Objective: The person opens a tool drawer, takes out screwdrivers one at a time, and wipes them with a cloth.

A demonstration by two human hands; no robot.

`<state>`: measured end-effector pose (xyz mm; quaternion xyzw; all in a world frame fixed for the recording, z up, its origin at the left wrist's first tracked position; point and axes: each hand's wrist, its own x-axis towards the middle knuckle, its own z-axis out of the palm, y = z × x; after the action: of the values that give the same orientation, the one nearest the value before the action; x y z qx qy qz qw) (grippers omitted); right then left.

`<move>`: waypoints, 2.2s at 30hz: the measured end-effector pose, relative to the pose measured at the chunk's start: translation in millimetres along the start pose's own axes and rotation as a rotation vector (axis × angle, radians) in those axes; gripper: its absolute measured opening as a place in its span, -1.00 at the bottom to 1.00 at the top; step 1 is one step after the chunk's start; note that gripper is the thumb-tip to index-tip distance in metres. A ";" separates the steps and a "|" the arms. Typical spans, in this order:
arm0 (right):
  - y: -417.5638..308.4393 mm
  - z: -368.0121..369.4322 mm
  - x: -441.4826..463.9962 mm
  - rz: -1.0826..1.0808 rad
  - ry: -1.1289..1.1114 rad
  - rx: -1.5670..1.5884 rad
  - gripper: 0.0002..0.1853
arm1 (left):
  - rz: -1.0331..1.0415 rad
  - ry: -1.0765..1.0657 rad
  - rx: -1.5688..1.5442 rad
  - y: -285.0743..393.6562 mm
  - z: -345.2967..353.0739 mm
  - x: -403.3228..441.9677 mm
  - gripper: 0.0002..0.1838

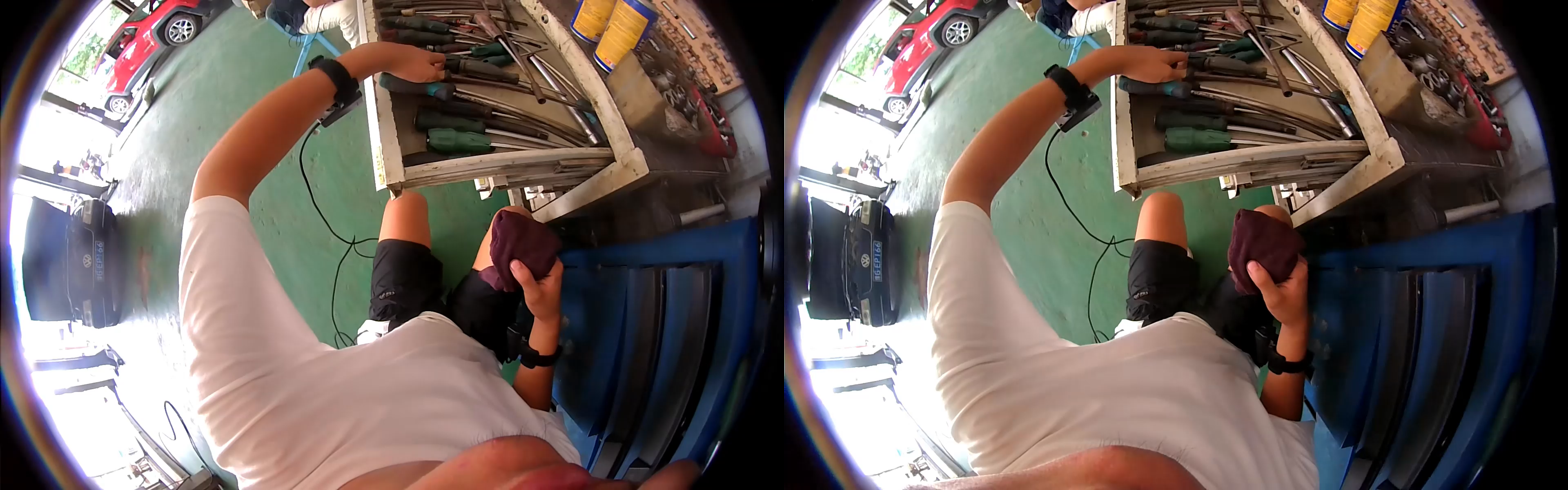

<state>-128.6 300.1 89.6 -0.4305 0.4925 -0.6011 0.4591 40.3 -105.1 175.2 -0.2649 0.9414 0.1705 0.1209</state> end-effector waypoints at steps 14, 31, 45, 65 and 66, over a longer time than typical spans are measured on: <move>8.8 2.7 -15.8 -0.062 0.087 -0.039 -0.77 | 0.114 0.110 0.121 -8.9 -10.9 16.4 -0.64; 16.7 8.5 -3.2 -0.041 0.122 0.009 -0.80 | 0.022 0.108 0.193 16.5 -20.3 -60.0 -0.29; 6.5 15.0 -9.5 -0.023 0.185 0.040 -0.80 | 0.088 0.329 -0.007 25.1 -6.6 -58.7 -0.60; 32.0 15.7 -5.4 0.041 0.198 0.072 -0.83 | -0.040 0.363 0.373 22.6 23.3 -73.9 -0.42; 32.6 17.0 -6.3 0.024 0.197 0.053 -0.83 | -0.035 0.363 0.371 8.1 11.4 -61.3 -0.42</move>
<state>-106.6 299.9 59.5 -0.3509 0.5242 -0.6478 0.4270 88.4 -66.2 186.3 -0.2806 0.9581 -0.0576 -0.0008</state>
